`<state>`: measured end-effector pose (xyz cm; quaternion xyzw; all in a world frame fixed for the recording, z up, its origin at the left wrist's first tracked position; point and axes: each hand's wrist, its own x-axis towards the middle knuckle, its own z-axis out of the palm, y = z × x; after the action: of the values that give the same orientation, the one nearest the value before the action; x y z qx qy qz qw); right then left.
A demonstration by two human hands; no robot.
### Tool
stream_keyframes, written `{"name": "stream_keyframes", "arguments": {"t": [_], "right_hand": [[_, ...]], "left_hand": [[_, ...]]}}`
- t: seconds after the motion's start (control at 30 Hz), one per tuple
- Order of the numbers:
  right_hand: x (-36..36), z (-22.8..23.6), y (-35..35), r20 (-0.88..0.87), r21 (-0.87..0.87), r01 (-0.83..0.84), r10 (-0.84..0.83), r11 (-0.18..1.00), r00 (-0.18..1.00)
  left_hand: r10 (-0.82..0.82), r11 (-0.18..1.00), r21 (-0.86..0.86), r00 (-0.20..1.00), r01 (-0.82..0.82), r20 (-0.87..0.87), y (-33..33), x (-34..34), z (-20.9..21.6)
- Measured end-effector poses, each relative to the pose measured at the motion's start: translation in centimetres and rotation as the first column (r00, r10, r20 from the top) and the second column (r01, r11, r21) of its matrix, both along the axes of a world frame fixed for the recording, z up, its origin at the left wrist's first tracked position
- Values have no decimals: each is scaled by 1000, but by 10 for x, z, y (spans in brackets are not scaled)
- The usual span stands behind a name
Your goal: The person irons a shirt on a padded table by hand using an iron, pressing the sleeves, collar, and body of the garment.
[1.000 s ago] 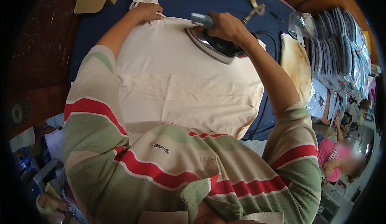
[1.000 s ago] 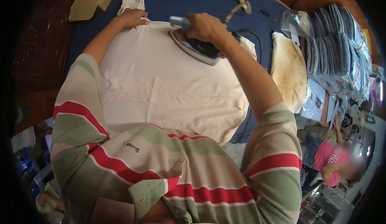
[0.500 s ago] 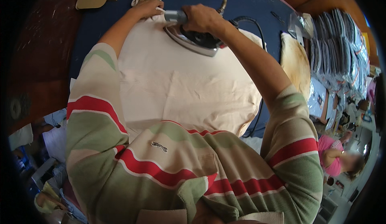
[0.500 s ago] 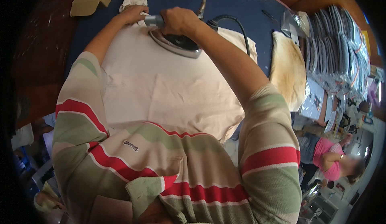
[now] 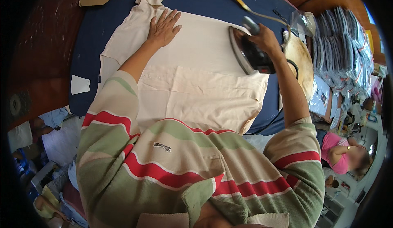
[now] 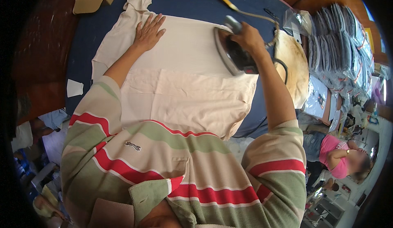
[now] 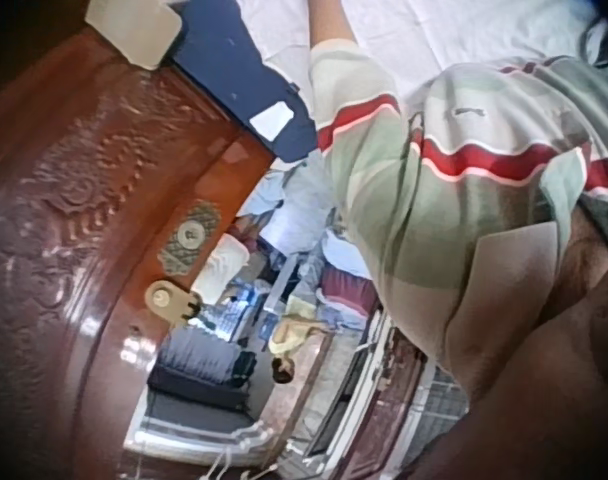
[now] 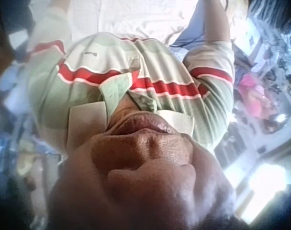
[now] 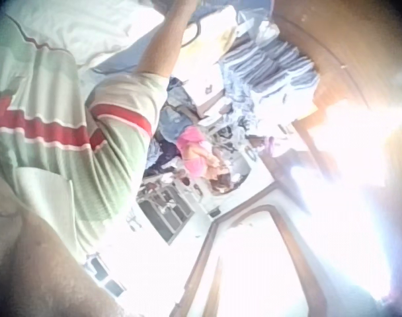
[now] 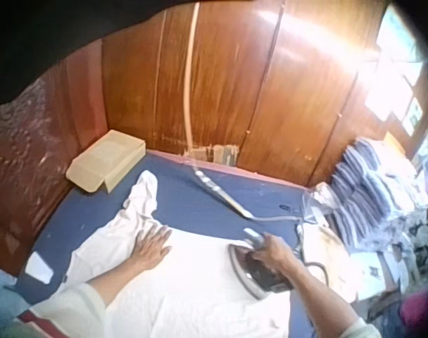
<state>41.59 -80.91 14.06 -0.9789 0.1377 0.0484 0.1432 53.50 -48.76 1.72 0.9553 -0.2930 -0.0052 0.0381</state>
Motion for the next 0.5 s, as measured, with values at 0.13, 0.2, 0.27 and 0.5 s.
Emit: {"name": "stream_keyframes", "arguments": {"t": [0.13,0.2,0.27,0.5], "right_hand": [[-28,5,-39,-6,22,71,-70,997,997],[-37,-2,-46,31,58,-35,33,998,999],[-28,13,-13,-21,64,-99,100,993,995],[27,5,38,15,20,-245,245,969,970]], "left_hand": [[20,1000,23,1000,-21,21,-2,-1,0],[22,999,39,999,-24,38,-4,1,0],[36,996,80,998,-39,45,2,0,-1],[-68,993,104,994,59,90,14,16,-9]]}}
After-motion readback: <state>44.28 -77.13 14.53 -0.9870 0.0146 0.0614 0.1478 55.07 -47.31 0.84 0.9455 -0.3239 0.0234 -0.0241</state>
